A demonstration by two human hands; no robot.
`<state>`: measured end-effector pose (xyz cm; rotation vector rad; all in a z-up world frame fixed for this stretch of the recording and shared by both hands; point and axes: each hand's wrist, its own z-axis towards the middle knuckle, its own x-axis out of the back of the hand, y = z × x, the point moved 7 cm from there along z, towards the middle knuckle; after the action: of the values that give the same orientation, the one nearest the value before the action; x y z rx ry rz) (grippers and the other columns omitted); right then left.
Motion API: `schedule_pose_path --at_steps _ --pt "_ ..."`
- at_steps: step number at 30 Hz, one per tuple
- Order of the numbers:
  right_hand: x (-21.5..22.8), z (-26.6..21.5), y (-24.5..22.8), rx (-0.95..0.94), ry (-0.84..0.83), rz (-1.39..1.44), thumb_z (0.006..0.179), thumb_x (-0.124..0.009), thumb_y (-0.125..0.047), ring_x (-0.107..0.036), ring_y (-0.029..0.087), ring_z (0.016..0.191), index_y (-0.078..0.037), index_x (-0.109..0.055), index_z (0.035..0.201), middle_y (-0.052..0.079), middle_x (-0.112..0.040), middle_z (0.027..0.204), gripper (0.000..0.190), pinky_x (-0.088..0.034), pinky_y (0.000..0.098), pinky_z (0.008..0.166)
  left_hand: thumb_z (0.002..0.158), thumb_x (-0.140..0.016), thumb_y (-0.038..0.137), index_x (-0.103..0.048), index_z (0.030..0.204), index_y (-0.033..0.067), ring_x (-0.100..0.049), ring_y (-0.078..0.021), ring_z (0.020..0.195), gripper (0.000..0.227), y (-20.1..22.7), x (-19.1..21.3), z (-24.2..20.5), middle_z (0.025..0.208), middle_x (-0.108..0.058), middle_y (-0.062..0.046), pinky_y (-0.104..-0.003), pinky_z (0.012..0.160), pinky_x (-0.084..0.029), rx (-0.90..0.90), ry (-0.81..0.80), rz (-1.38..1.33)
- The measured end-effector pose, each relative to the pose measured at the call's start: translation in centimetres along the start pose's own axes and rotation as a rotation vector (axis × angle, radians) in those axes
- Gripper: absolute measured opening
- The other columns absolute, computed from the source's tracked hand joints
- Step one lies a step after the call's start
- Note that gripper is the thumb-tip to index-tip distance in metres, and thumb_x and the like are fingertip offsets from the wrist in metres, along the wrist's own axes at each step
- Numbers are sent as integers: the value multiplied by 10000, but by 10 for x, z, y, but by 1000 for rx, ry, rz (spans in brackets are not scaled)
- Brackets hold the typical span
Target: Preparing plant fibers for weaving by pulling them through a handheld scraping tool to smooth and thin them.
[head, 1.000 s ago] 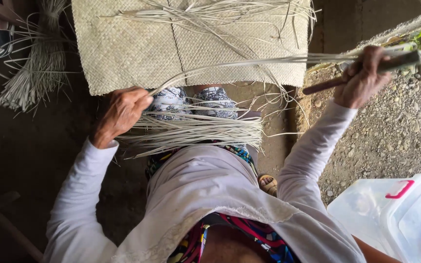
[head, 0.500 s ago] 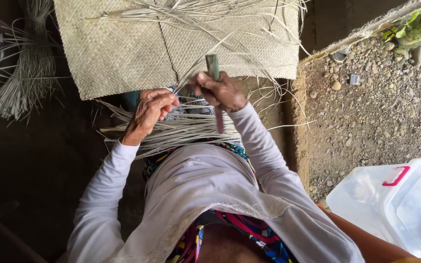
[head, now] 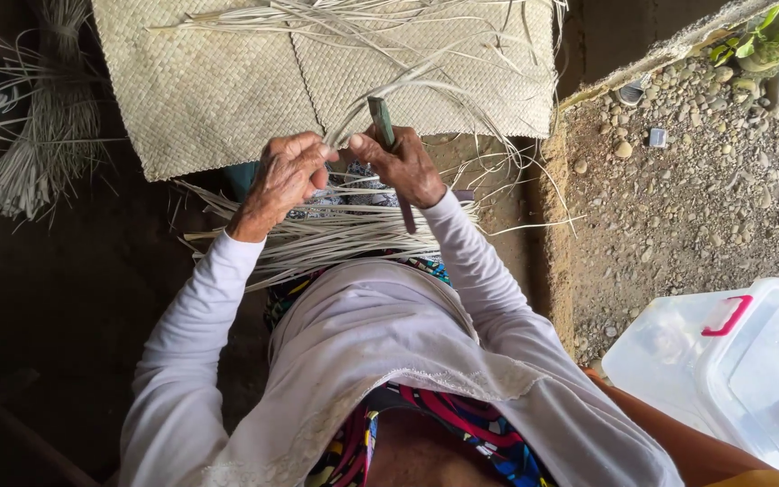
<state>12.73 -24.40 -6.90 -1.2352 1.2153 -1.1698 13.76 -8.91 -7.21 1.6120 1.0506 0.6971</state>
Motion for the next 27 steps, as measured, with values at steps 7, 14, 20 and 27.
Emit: schedule_pose_path --at_steps 7,14,20,27 --pt "-5 -15 -84 204 17 -249 967 -390 -363 -597 242 643 -20 -640 918 163 -582 691 427 -473 377 674 987 -445 300 -632 809 109 -567 -193 577 321 14 12 14 593 -576 -41 -278 564 -453 -199 178 713" --pt "-31 -3 -76 789 107 -941 953 -393 -418 -600 221 657 -102 -542 676 77 -573 569 446 -400 360 811 971 -461 181 -548 724 14 -580 -353 503 311 64 -21 -19 530 -539 -168 -421 488 -465 -496 87 844" --pt "-34 -10 -91 777 122 -936 929 -452 -394 -575 180 546 -135 -488 573 33 -498 433 442 -448 286 669 961 -479 168 -548 723 26 -611 -335 541 286 63 -30 -24 563 -573 -148 -420 543 -491 -531 11 907" --pt "-40 -6 -80 843 209 -975 877 -470 -420 -570 150 555 -164 -476 531 5 -516 443 430 -421 309 690 974 -479 196 -535 688 57 -581 -249 461 323 50 -17 -19 489 -532 -99 -329 517 -483 -459 40 956"
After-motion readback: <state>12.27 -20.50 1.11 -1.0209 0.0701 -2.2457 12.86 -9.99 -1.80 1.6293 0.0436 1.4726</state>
